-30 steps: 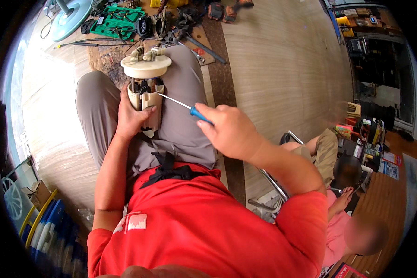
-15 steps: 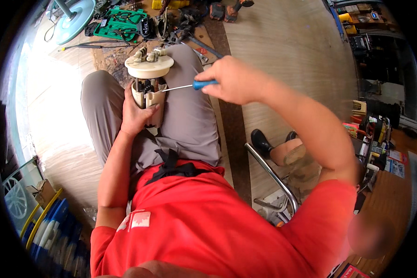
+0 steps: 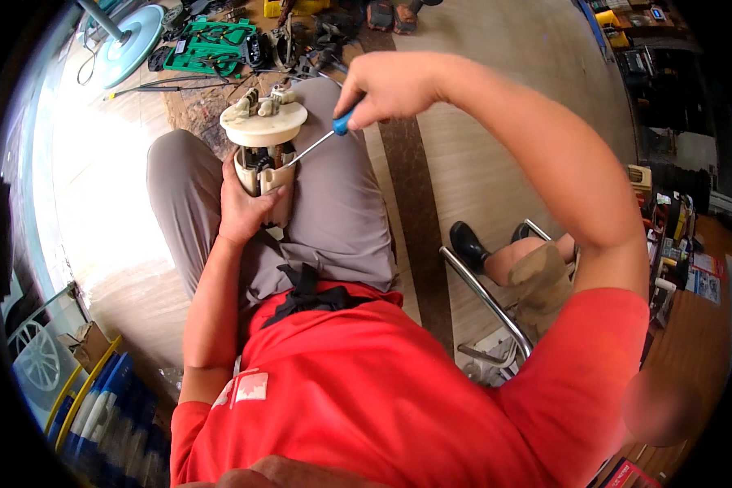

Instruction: The person uses a screwdriver to pry open and disassemble components of a fuel pump assembly held in their lap, then uses their hands to detach wires and internal parts.

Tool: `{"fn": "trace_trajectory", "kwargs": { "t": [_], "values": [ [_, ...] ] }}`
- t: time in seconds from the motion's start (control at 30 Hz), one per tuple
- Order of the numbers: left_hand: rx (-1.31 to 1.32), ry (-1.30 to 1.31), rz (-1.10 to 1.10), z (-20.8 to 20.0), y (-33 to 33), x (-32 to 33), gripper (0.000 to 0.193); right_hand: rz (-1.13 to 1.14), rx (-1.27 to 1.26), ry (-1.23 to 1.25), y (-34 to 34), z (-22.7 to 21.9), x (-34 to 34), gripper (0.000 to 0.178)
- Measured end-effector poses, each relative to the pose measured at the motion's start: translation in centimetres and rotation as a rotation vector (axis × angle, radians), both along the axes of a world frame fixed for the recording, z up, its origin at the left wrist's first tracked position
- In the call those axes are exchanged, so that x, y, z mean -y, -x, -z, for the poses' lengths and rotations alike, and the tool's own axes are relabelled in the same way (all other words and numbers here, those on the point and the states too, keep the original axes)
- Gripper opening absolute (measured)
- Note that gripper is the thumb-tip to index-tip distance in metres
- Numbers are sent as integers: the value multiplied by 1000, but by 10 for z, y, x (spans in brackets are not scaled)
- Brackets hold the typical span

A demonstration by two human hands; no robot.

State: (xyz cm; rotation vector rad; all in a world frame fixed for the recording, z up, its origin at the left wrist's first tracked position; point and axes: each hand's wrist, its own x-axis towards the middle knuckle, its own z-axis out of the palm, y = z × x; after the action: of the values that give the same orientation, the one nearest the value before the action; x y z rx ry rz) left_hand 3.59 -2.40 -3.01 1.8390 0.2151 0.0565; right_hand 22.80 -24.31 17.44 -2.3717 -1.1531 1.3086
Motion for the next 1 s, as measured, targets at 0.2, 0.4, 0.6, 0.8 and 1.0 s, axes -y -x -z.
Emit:
{"fn": "trace_trajectory", "kwargs": {
  "t": [0.2, 0.4, 0.6, 0.8, 1.0],
  "values": [
    [6, -19, -12, 5, -1, 1, 109, -161, 45, 14, -10, 1, -20, 32],
    [9, -24, -29, 0, 1, 4, 108, -162, 8, 73, -15, 2, -26, 31],
    [-20, 20, -25, 4, 2, 4, 108, -73, -80, 153, -21, 4, -30, 32],
    [5, -1, -17, 7, 0, 2, 109, -144, -25, 12, -17, 14, -19, 31],
    [-19, -13, -18, 0, -2, -1, 107, 36, 4, -130, 19, 20, 22, 35]
  ]
}}
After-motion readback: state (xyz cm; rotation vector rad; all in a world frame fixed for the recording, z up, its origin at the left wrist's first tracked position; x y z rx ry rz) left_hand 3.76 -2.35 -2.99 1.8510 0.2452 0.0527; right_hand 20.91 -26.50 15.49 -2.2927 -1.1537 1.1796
